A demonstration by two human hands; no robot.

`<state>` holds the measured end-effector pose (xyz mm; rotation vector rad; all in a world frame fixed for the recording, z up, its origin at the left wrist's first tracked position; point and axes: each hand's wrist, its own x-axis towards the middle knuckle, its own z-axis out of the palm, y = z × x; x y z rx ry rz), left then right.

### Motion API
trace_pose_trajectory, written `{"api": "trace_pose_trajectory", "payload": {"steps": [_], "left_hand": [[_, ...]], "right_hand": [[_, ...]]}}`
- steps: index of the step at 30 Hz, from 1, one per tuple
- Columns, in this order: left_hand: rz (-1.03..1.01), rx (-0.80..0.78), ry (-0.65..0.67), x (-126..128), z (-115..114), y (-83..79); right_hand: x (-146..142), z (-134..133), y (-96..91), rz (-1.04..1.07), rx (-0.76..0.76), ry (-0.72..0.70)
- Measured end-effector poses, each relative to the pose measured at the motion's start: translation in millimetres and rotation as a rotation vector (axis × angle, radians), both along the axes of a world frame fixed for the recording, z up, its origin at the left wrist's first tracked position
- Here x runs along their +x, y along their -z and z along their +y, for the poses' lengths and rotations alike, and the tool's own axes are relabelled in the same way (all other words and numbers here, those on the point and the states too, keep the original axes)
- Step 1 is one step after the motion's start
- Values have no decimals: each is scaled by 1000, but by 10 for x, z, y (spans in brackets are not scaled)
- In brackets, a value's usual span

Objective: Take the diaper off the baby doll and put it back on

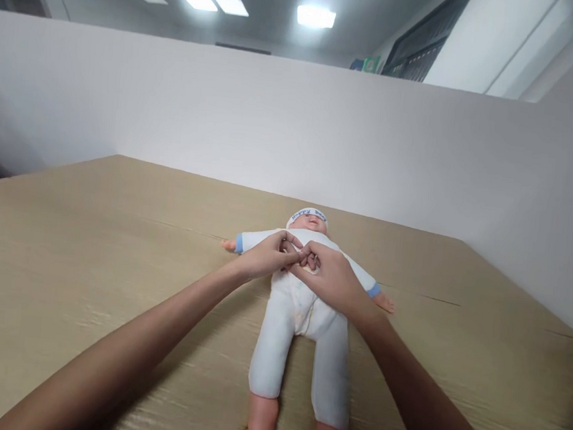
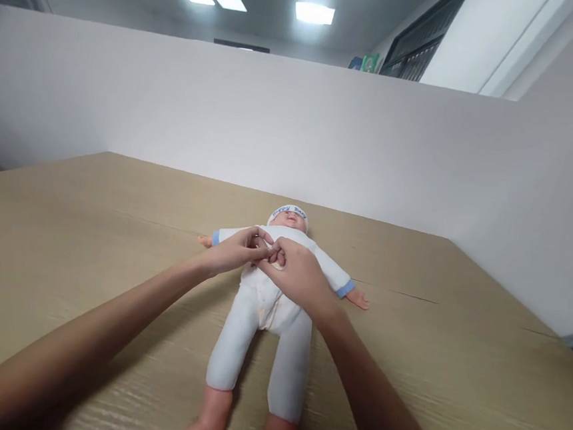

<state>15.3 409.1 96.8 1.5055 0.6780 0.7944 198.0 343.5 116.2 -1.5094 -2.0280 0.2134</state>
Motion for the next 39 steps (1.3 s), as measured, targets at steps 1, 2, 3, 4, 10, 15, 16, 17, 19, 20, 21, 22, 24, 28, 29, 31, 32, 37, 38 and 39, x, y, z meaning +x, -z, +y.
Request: {"api": "trace_pose_trajectory", "payload": {"steps": [1, 2, 3, 4, 10, 15, 16, 17, 19, 20, 21, 22, 24, 28, 29, 31, 32, 37, 38, 39], "left_hand": [[1, 14, 7, 30, -6, 18], [-1, 25, 6, 46, -9, 37], [-9, 37, 4, 47, -8, 57], [-20, 50, 2, 35, -5, 76], [-3, 185, -93, -82, 9, 234], [54, 260, -228, -30, 46, 465], [23, 256, -220, -19, 63, 504], [-3, 254, -209, -10, 82, 535], [-25, 252, -200, 1, 119, 578], [-18, 255, -205, 5, 130, 587], [-3, 261, -221, 7, 129, 587], [17, 270, -253, 9, 113, 577], [62, 303, -369, 2, 13, 519], [108, 470, -466, -98, -466, 274], [121, 532, -384, -144, -618, 207], [212, 660, -119, -244, -899, 104], [289, 715, 15, -291, -1012, 78], [538, 755, 109, -376, -1203, 196], [516, 714, 43, -360, -1187, 244], [484, 662, -19, -339, -1165, 289]], "right_hand": [[-24, 9, 24, 25, 0, 35], [-45, 15, 39, 46, -5, 59], [-61, 16, 47, 62, -9, 70], [-73, 12, 48, 74, -8, 74], [-79, -19, 29, 102, 10, 57], [-71, -25, 34, 140, 14, 50], [-66, -25, 36, 143, 12, 46], [-58, -22, 41, 147, 6, 39], [-26, -4, 55, 175, -10, 22], [-2, 12, 64, 199, -20, 13], [26, 30, 72, 229, -31, 4], [54, 46, 76, 258, -40, -3], [104, 53, 64, 296, -34, -10], [111, -207, -25, 284, 117, -19], [96, -343, -38, 273, 157, -31], [70, -668, -16, 253, 172, -81], [66, -836, 25, 240, 122, -117], [155, -1357, 356, 151, -152, -112], [172, -1377, 398, 131, -146, -69], [178, -1375, 422, 114, -133, -26]]}}
